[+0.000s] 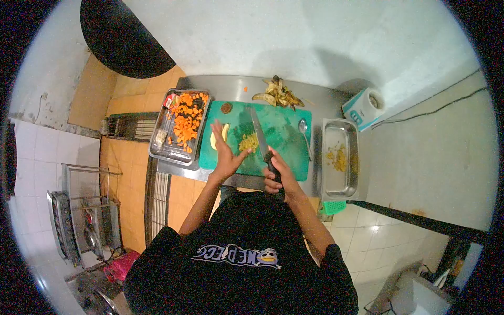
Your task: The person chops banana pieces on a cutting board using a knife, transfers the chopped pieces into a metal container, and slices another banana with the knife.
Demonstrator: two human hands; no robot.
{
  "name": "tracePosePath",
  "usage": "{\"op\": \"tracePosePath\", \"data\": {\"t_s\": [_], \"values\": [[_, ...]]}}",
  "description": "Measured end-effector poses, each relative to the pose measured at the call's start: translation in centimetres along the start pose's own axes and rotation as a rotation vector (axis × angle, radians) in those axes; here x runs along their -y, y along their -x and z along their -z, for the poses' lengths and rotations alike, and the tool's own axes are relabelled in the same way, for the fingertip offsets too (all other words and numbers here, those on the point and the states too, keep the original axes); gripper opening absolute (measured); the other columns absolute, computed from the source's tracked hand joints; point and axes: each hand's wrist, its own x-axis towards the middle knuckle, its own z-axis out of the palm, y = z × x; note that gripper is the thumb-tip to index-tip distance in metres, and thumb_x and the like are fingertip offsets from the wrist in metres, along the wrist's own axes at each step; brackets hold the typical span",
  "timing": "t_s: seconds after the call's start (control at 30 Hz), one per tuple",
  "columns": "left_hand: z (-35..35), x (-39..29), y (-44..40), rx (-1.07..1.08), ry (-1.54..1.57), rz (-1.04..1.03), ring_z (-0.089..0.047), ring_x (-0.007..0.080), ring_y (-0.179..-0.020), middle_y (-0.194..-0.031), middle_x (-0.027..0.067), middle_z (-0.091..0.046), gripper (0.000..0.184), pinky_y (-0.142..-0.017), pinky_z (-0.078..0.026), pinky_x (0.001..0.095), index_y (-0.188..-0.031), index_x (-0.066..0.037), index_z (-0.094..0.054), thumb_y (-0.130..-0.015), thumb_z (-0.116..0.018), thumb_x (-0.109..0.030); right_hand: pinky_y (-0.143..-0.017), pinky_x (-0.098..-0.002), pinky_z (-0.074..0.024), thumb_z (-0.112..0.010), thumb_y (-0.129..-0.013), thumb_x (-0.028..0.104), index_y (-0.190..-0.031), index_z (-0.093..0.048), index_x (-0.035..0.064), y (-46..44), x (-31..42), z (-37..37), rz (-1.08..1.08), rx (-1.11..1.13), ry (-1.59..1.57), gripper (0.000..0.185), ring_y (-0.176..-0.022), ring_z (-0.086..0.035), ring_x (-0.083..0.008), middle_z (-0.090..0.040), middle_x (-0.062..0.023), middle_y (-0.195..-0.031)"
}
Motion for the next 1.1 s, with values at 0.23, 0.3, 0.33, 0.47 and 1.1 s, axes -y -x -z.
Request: {"op": "tracePosePath", "data": {"t_s": [0.23, 0.3, 0.33, 0.47, 1.1], "values": [[1.2, -0.5, -0.8, -0.162, -0.215, -0.174, -0.003, 0.0487, -0.156, -0.168, 0.032, 0.009, 0.149, -0.124, -0.008, 0.0579, -0.157, 0.005, 0.022, -0.074, -0.087, -0.054, -0.042, -0.0243, -0.0336, -0.047, -0.11, 0.035, -0.161, -0.03, 0.0302, 0.8, -1.0, -0.5, -0.11, -0.03, 0.09, 0.053, -0.044, -0.032, -0.0069, -0.041, -0.0005, -0.074], [1.5, -0.2, -0.9, -0.125, -0.282, -0.124, -0.003, 0.0502, -0.155, -0.167, 0.0334, 0.008, 0.15, -0.123, -0.008, 0.0587, -0.157, 0.007, 0.02, -0.073, -0.087, -0.057, -0.041, -0.0239, -0.0326, -0.048, -0.11, 0.034, -0.161, -0.03, 0.0294, 1.4, -0.5, -1.8, -0.073, -0.037, 0.155, 0.054, -0.044, -0.031, -0.0067, -0.041, -0.0006, -0.075], [1.6, 0.2, -1.0, -0.146, -0.361, -0.168, -0.004, 0.051, -0.155, -0.167, 0.0339, 0.007, 0.151, -0.123, -0.009, 0.0586, -0.156, 0.008, 0.019, -0.073, -0.086, -0.06, -0.041, -0.0235, -0.0316, -0.049, -0.11, 0.034, -0.161, -0.029, 0.0286, 1.5, -0.3, -2.1, -0.032, -0.048, 0.217, 0.055, -0.044, -0.03, -0.0065, -0.041, -0.0008, -0.075], [2.2, -0.4, -1.2, -0.23, -0.414, -0.21, -0.004, 0.054, -0.153, -0.167, 0.0348, 0.007, 0.155, -0.122, -0.01, 0.0622, -0.158, 0.004, 0.019, -0.068, -0.086, -0.065, -0.049, -0.0329, -0.0471, -0.051, -0.109, 0.03, -0.16, -0.036, 0.0252, 0.5, -0.7, 0.3, 0.128, -0.149, 0.575, 0.053, -0.051, -0.051, -0.016, -0.06, -0.0085, -0.085], [2.7, -0.5, -1.9, -0.324, -0.545, -0.379, -0.004, 0.0566, -0.153, -0.166, 0.0362, 0.004, 0.156, -0.119, -0.01, 0.0702, -0.163, -0.014, 0.018, -0.062, -0.087, -0.07, -0.089, -0.0516, -0.0535, -0.055, -0.103, 0.016, -0.155, -0.046, 0.019, 0.9, -0.8, -2.6, 0.565, -0.295, 1.442, 0.053, -0.102, -0.067, -0.0495, -0.065, -0.0293, -0.127]]}}
